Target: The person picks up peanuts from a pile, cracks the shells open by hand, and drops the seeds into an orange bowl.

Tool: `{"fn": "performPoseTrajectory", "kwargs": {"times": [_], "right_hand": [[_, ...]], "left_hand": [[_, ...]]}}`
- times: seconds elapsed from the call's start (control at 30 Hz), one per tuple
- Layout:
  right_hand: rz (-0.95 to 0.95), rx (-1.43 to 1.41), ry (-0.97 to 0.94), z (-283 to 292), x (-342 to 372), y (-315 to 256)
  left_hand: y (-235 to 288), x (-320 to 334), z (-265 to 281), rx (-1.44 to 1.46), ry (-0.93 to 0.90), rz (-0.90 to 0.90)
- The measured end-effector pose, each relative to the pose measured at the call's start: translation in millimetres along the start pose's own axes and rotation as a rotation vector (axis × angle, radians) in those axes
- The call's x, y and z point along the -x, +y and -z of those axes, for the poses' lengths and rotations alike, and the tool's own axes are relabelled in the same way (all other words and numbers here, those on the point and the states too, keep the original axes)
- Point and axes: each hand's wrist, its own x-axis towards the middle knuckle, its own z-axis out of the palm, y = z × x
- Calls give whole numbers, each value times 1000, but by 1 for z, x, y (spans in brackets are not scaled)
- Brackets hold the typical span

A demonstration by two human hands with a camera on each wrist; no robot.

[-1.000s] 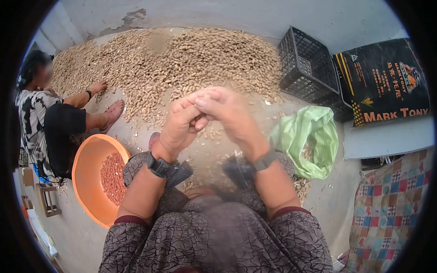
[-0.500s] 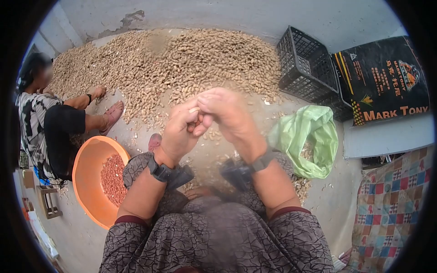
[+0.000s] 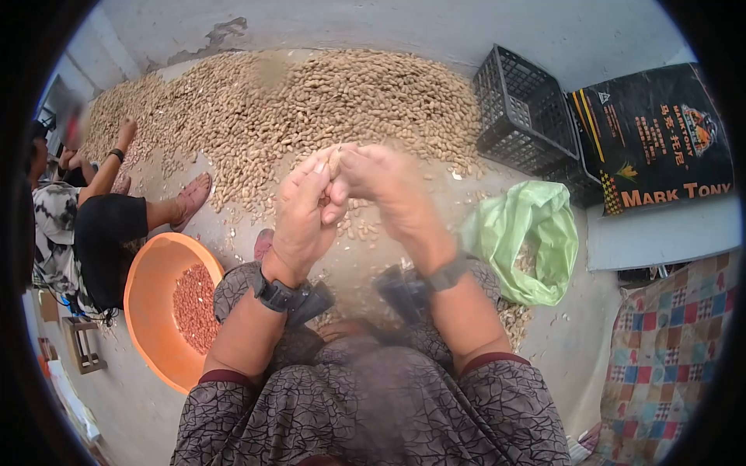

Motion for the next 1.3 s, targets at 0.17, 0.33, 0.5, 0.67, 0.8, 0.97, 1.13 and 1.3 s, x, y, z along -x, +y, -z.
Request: {"fn": "performPoseTrajectory", "kwargs": {"times": [0.17, 0.33, 0.5, 0.67, 0.8, 0.97, 1.13, 1.3], "right_hand": [[31, 196, 109, 3, 1, 0], [14, 190, 71, 9, -3, 4], [36, 159, 95, 7, -3, 7], [57, 143, 74, 5, -2, 10], [83, 203, 237, 1, -2, 20], [208, 388, 293, -5, 0, 25], [295, 415, 321, -10, 2, 27], [329, 466, 327, -11, 2, 30]], "left_hand": [[-3, 1, -1, -159, 114, -94], [-2, 1, -2, -293, 83, -127], [-6, -3, 3, -486, 90, -210], [-6, -1, 0, -588, 109, -288], [-18, -4, 0, -530, 180, -358], [-18, -3, -3, -444, 249, -286], [-24, -5, 4, -369, 257, -247], [-23, -5, 6, -397, 275, -238]]}}
